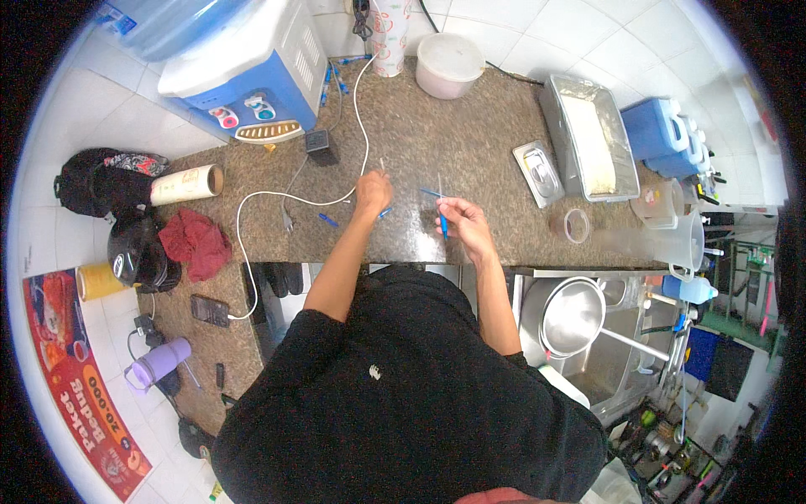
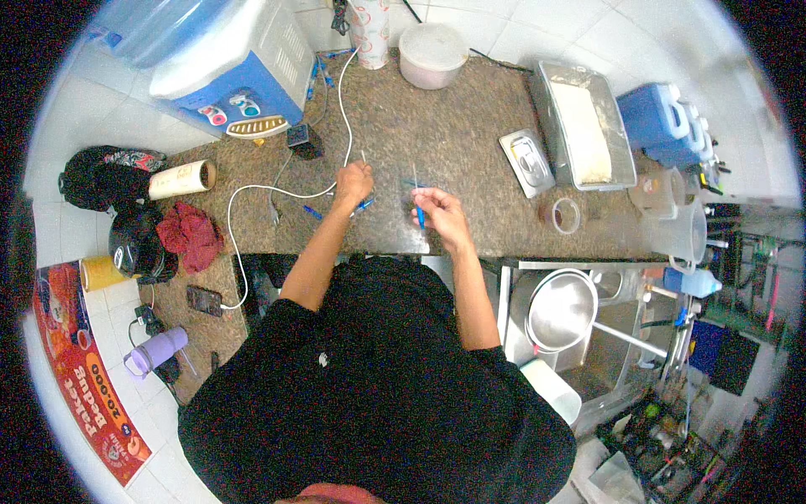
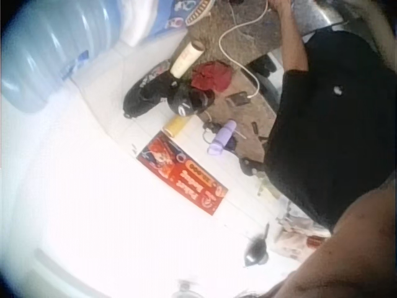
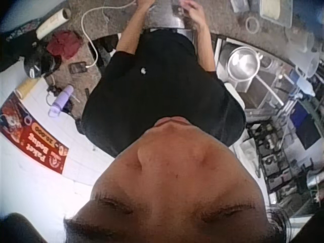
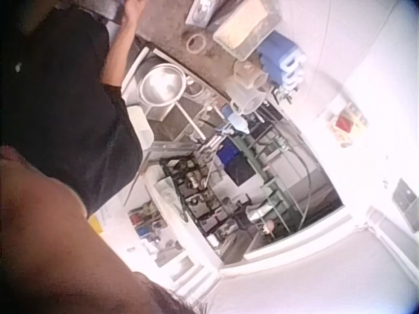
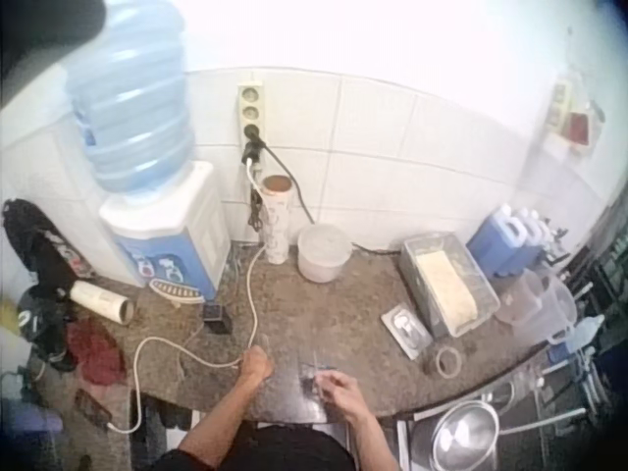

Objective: The person assembles blue pens by inserting ink cartridges into barrels and attaching caps. They also use a knife to scrape a small white object on the countertop and briefly wipe a stainless steel table with a green cloth. The person handles the pen components one at a time, repeatedly assembling and disassembling them.

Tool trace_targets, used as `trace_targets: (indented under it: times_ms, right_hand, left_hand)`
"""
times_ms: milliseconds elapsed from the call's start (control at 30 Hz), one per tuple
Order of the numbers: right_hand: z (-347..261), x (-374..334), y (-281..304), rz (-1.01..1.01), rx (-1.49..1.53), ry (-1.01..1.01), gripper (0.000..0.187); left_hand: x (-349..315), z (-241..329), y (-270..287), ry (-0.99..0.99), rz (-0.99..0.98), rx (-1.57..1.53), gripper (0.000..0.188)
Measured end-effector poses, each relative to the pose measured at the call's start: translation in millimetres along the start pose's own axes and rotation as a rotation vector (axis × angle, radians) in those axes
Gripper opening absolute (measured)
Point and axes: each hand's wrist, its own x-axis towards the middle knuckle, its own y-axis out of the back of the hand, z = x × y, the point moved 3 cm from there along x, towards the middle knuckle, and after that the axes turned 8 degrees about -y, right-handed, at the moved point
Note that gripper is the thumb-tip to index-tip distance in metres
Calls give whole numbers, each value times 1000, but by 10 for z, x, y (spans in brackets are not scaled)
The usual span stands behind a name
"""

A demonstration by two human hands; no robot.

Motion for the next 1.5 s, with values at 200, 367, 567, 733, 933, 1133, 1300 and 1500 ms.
trace_targets:
  times_ms: [200, 367, 567, 733, 933, 1133, 1300, 1500]
  right_hand:
    - [-244, -40, -185, -84, -38, 64, 20]
    - [-165, 67, -419, -213, -62, 77, 20]
    - [206, 196, -413, -222, -199, 53, 18]
    - [471, 375, -354, -159, -386, 143, 18]
    - [467, 529, -266, 196, -987, 348, 20]
    - [174, 419, -281, 282, -1066, 501, 26]
    - [-297, -113, -666, -199, -269, 144, 32]
    - [-249, -135, -747, -299, -314, 183, 17]
  left_hand:
    - [-396, 554, 504, -183, -270, -1074, 30]
    - [-508, 543, 597, -236, -335, -1123, 30]
    - [-515, 187, 670, -124, -162, -1141, 29]
    - [-506, -1, 643, -79, 10, -1134, 27]
    - [-520, -85, 749, -61, 32, -1255, 24]
    - [-603, 42, 895, -104, -79, -1340, 23]
    - [-730, 121, 1005, -217, -190, -1207, 28]
    - [-812, 299, 1134, -280, -100, -1227, 28]
